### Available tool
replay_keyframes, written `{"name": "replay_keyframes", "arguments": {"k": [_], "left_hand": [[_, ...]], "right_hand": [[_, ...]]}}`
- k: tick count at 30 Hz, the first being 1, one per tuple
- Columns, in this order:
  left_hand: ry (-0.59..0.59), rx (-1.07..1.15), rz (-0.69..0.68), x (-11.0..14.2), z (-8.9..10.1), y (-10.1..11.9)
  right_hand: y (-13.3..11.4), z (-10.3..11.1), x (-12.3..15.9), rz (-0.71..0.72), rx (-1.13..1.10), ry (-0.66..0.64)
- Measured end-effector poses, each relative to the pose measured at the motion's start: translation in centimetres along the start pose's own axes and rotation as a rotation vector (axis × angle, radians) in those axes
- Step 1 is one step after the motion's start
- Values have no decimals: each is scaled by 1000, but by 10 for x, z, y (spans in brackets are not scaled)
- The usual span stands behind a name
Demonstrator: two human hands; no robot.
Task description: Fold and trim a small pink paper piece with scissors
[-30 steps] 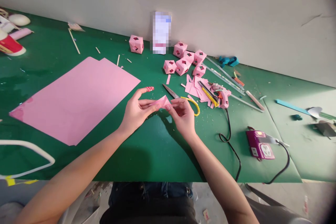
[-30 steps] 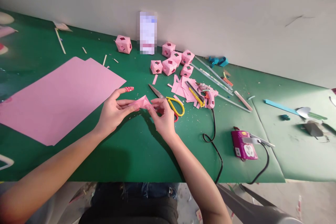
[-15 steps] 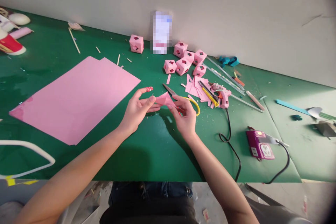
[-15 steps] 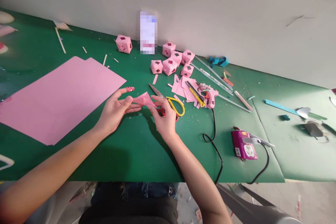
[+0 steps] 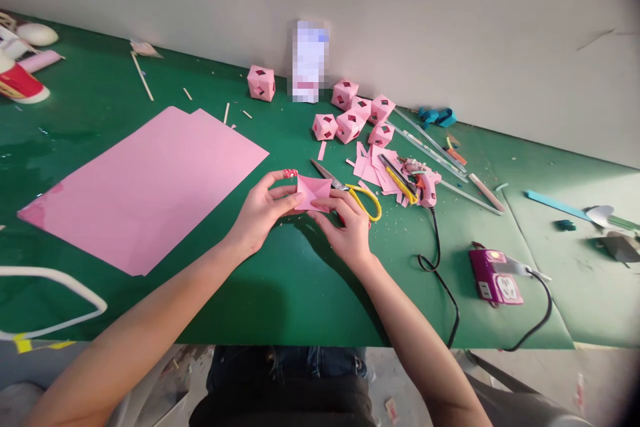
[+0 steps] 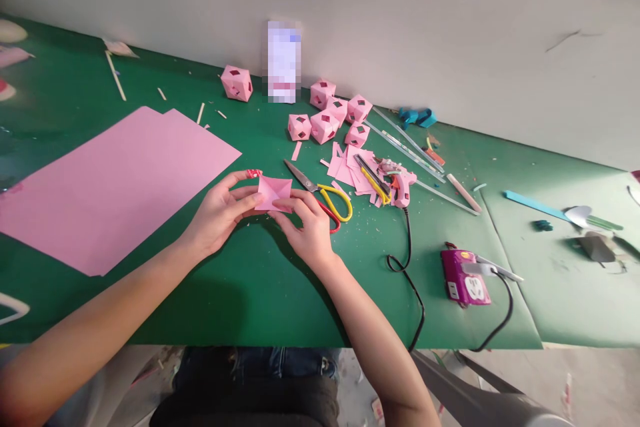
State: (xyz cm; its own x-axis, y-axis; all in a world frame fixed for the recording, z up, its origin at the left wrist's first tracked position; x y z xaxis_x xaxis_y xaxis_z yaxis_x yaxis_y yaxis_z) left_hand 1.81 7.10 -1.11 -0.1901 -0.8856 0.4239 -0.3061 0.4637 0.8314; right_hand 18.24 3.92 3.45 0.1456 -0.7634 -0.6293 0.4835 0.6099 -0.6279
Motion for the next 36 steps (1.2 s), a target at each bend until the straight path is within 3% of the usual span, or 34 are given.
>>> {"name": "replay_keyframes", "arguments": {"k": [16, 27, 36], "left_hand": [[95, -40, -61, -1, 11, 1], [38, -28, -15, 5, 1, 1], [-4, -75, -71, 7, -3, 3]], "right_hand": [[-21, -17, 2, 195, 21, -186], [-14, -6, -2, 101, -55, -67], [-1, -3, -3, -40, -208, 0]]}}
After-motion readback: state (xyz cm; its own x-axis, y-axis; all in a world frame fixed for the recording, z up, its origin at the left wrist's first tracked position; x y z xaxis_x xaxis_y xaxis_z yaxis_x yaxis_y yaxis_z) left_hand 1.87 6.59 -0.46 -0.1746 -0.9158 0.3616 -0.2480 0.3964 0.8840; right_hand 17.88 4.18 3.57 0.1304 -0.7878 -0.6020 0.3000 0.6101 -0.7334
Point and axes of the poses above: each hand's wrist, its own x-axis away from the middle knuckle, its own z-axis out of the back of the hand, y = z × x, the point moved 10 cm from there along -x, towards the middle knuckle, and after that the axes turned 9 degrees about z, right-handed, at the moved point
